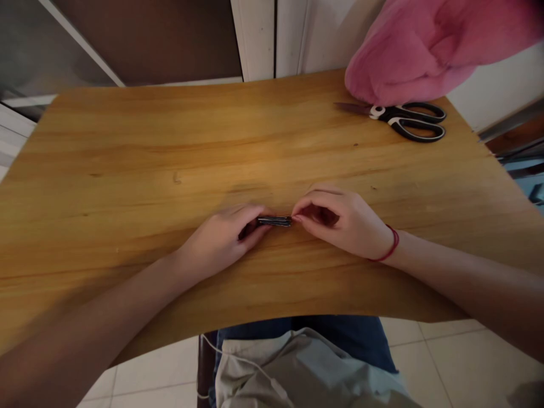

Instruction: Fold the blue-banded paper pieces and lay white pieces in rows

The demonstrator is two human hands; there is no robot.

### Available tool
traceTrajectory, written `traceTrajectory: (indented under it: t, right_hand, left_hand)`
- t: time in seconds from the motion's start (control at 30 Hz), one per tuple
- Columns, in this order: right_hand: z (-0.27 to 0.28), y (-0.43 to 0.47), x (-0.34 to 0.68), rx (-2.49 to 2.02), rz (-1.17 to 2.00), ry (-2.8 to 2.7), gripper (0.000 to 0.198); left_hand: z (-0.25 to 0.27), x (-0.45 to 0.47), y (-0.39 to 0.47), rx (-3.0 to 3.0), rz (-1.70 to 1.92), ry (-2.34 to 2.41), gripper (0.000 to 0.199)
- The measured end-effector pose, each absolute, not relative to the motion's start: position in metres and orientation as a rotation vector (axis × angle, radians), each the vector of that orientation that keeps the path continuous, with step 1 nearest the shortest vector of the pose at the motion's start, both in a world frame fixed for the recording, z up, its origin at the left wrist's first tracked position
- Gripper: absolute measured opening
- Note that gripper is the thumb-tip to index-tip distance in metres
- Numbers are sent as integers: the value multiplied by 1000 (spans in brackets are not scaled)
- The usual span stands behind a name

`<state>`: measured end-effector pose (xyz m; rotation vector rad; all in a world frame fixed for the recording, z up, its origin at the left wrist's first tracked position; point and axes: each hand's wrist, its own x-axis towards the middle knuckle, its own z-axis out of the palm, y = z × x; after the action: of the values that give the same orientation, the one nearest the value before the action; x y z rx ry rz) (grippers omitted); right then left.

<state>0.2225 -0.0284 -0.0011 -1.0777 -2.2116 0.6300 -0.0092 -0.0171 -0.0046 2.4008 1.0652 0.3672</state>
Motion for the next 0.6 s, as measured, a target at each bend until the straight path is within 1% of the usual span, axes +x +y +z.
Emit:
traceTrajectory:
  t: [0.6]
  right_hand:
    - [-3,-27,215,-1052,591,-2186,7]
  left_hand:
    - [-4,-7,-16,2376,353,1068,23]
